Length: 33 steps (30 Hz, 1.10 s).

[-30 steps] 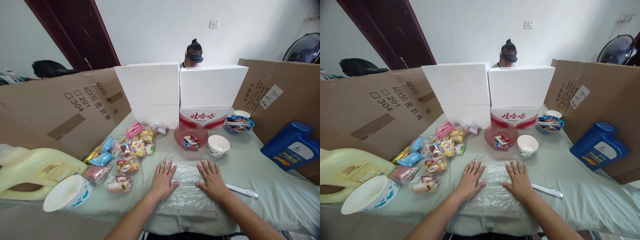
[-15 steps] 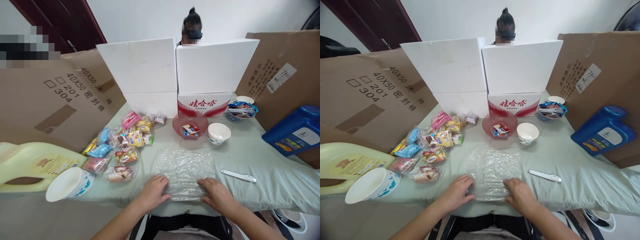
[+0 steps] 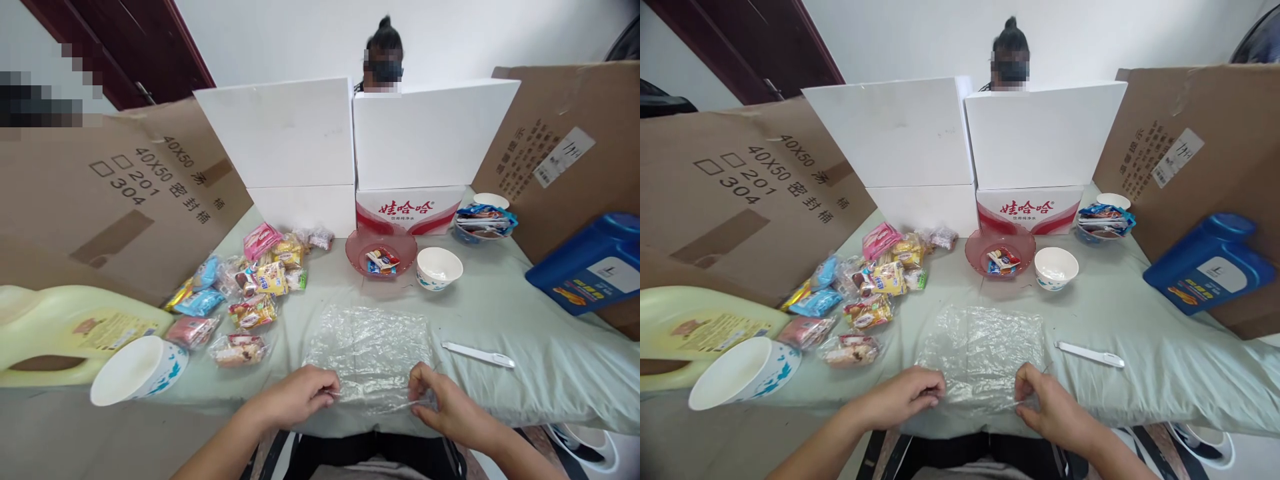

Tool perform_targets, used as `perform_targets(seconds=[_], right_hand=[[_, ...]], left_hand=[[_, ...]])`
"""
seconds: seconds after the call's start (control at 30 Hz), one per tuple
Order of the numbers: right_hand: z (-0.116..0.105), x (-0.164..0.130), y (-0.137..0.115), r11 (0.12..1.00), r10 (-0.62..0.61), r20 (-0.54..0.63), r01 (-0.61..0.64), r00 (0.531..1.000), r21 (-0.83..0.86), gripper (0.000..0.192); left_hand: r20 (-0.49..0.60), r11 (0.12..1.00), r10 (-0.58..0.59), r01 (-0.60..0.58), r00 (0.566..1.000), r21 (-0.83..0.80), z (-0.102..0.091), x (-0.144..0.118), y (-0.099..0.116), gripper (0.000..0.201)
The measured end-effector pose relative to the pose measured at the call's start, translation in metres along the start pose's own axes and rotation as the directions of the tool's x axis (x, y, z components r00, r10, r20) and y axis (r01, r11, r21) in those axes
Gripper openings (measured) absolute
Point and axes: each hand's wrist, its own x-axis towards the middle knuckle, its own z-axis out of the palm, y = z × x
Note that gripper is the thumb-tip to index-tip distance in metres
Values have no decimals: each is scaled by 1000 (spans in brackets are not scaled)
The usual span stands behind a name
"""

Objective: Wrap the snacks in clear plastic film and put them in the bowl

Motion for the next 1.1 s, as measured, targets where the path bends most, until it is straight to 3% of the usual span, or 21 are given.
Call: perform_targets(seconds=[0.13,0.2,0.33,0.47,0.6,0.73,0.87,0.97,1.03,1.1], right_hand=[[-5,11,13,989,9,-140,12,990,145,25],[-7,23,24,977,51,-244,2,968,214,31],[-10,49,45,968,106,-442,10,891,253,43],[-7,59,52,995,63,-558,-92,827,-24,38],[0,60,52,897,-103,-624,-199,774,-395,36],[2,60,52,767,-124,-633,-331,764,-550,40],[-3,58,39,683,-216,-624,-341,751,-646,36],[3,63,21,642,-321,-564,-263,761,-720,30],[13,71,13,642,-331,-471,-171,818,-748,33],[23,79,12,643,-305,-352,-81,885,-762,44]], left_hand=[[13,975,-42,44,999,-216,-21,19,-7,11],[-107,989,-57,41,993,-143,-34,35,-14,11],[-354,995,-37,69,934,77,-52,74,-28,11],[-410,983,-14,87,912,161,-54,102,-36,10],[-429,967,-6,116,903,229,-55,110,-39,10],[-495,941,0,167,869,293,-55,105,-32,21],[-625,856,163,206,763,474,-34,98,-11,23],[-532,807,287,98,796,583,-7,99,0,21],[-447,799,330,6,831,602,10,103,-1,30],[-380,789,353,-53,855,613,21,107,-6,51]])
